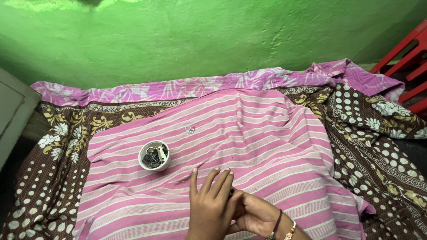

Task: The person picks up various sewing kit components from a striped cloth, including bobbins, a thimble, and a small plastic case. They handle each item individually, inspecting them before placing them into a white bowl. The person continues this process, sorting through the items and organizing them into the container.

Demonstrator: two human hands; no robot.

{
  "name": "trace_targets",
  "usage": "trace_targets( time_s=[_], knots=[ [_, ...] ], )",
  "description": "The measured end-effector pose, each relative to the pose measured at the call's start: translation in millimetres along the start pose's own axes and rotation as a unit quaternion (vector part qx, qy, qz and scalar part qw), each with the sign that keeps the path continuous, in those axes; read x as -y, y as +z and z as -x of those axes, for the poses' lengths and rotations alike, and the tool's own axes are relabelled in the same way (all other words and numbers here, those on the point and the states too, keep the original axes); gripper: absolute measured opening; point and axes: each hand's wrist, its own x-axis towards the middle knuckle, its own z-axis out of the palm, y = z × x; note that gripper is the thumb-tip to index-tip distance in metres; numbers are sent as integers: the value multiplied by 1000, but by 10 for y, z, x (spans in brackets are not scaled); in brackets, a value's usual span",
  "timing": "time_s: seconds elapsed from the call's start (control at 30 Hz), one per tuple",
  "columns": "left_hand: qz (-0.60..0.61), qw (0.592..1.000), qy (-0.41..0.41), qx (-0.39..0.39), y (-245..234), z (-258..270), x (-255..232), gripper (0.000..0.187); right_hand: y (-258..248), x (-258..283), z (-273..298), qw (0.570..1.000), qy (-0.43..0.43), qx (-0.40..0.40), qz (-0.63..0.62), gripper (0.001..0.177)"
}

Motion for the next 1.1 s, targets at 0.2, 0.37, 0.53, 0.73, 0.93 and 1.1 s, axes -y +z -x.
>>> trace_targets(
  time_s=[0.2, 0.37, 0.53, 0.73, 0.93, 1.1],
  knots=[
    [-11, 1000, -12, 22, 76, 58, 38, 45, -146, 58, -45, 999, -22, -17, -28, 52],
    [-31, 997, -17, 67, 180, 140, 128, 45, -319, 61, -120, 996, -92, -8, 0, 38],
    [-41, 992, -46, 106, 245, 200, 307, 38, -350, 26, -225, 995, -95, -16, 26, 44],
    [-126, 941, -193, 249, 339, 209, 820, 28, -415, 89, -324, 975, -101, -117, 160, 60],
    [-124, 906, -313, 258, 312, 296, 1409, 28, -547, 159, -336, 961, -113, -151, 203, 64],
    [-132, 921, -336, 147, 193, 289, 1947, 32, -601, 244, -406, 950, -120, -186, 219, 67]
  ],
)
